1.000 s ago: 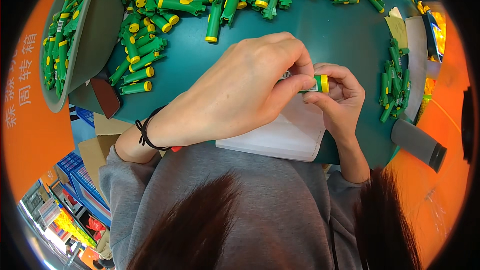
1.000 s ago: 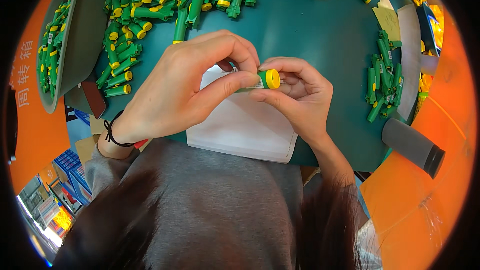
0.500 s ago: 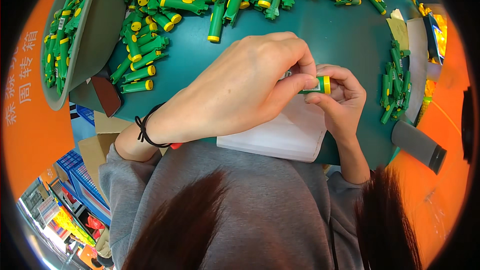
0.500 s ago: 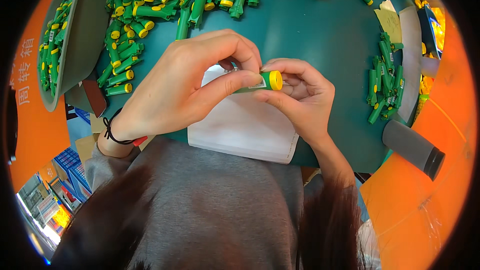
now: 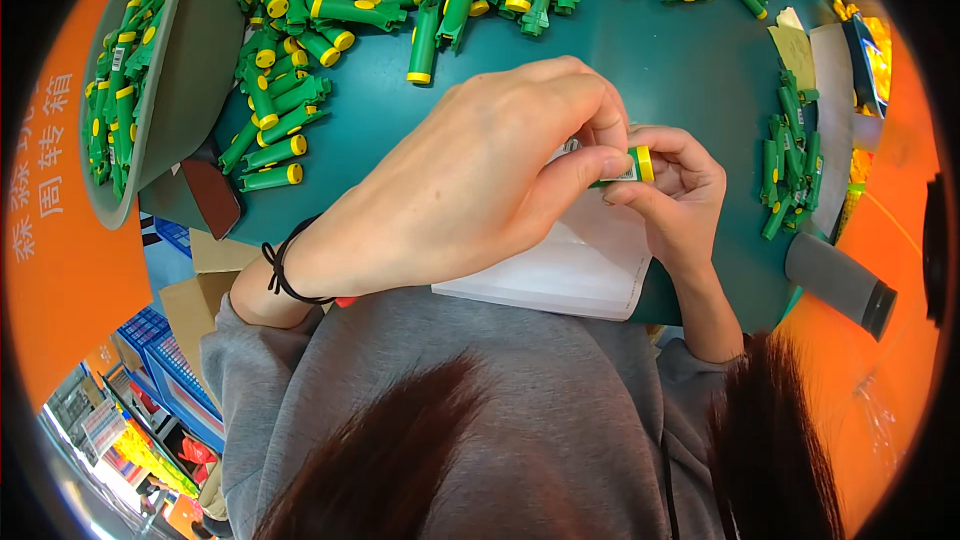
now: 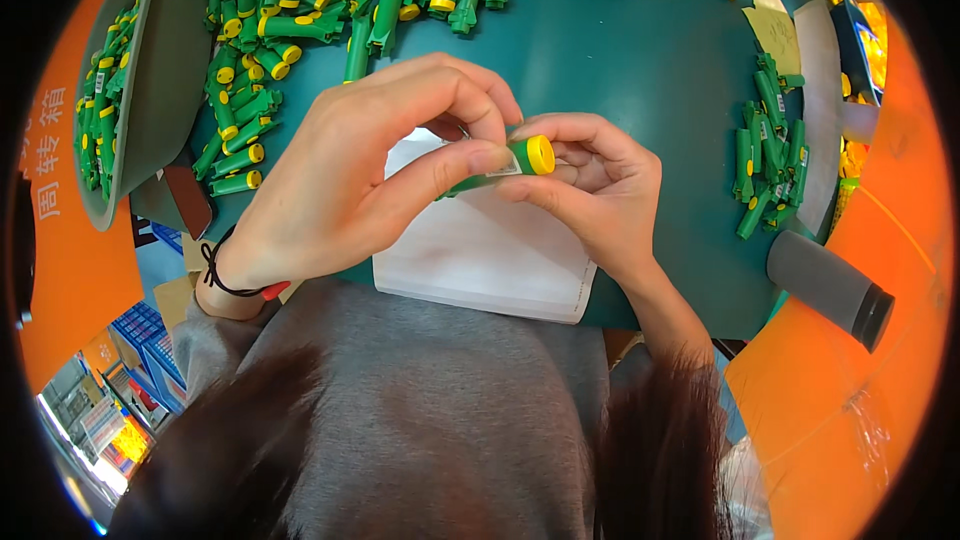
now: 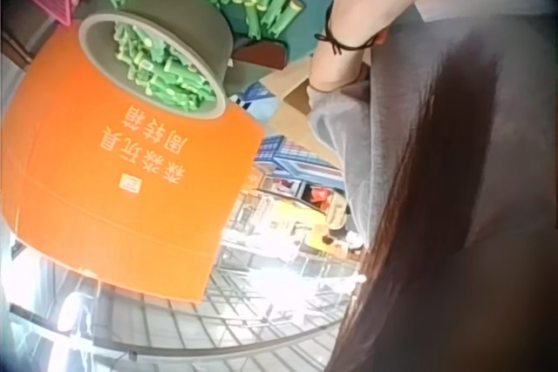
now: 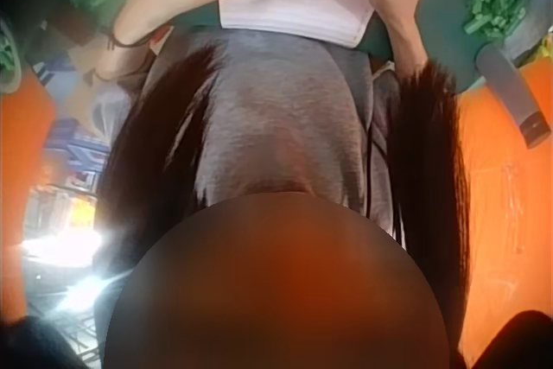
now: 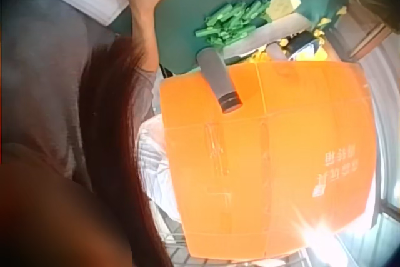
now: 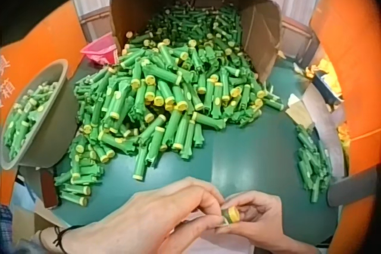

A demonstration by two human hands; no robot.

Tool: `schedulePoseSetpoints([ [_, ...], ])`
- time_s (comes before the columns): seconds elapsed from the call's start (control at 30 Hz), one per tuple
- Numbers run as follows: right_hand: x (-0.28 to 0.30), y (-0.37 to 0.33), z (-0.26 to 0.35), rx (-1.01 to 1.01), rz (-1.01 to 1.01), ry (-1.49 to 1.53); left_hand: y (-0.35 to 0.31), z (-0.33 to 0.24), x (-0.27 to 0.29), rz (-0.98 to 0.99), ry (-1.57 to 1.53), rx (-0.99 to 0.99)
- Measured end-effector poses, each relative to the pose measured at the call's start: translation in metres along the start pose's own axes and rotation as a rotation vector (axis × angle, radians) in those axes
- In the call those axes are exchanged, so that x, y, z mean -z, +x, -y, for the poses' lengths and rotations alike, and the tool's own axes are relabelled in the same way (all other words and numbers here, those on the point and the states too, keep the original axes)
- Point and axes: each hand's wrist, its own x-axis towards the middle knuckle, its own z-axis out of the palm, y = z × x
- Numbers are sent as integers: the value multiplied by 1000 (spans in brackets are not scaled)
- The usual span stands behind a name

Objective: Applying small barcode labels to green cylindrical toy components at a factory workstation.

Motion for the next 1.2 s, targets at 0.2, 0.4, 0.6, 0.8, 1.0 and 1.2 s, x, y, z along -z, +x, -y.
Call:
schedulePoseSetpoints([
  [0.2, 2, 0, -2, 42, 32, -15, -1, 2, 0, 30, 35, 11],
  [0.4, 3, -1, -2, 58, 54, -25, 0, 1, 0, 44, 43, 50],
  [0.6, 3, 0, -2, 64, 52, -53, 1, 1, 0, 44, 37, 65],
  [0.8, 4, -2, -3, 38, 28, -35, 0, 1, -4, 2, 9, 87],
  [1.0, 9, -2, -5, 82, 70, -44, 1, 15, -9, -37, -371, 279],
  [1.2, 16, 5, -14, 156, 114, -96, -6, 25, -20, 141, -504, 372],
])
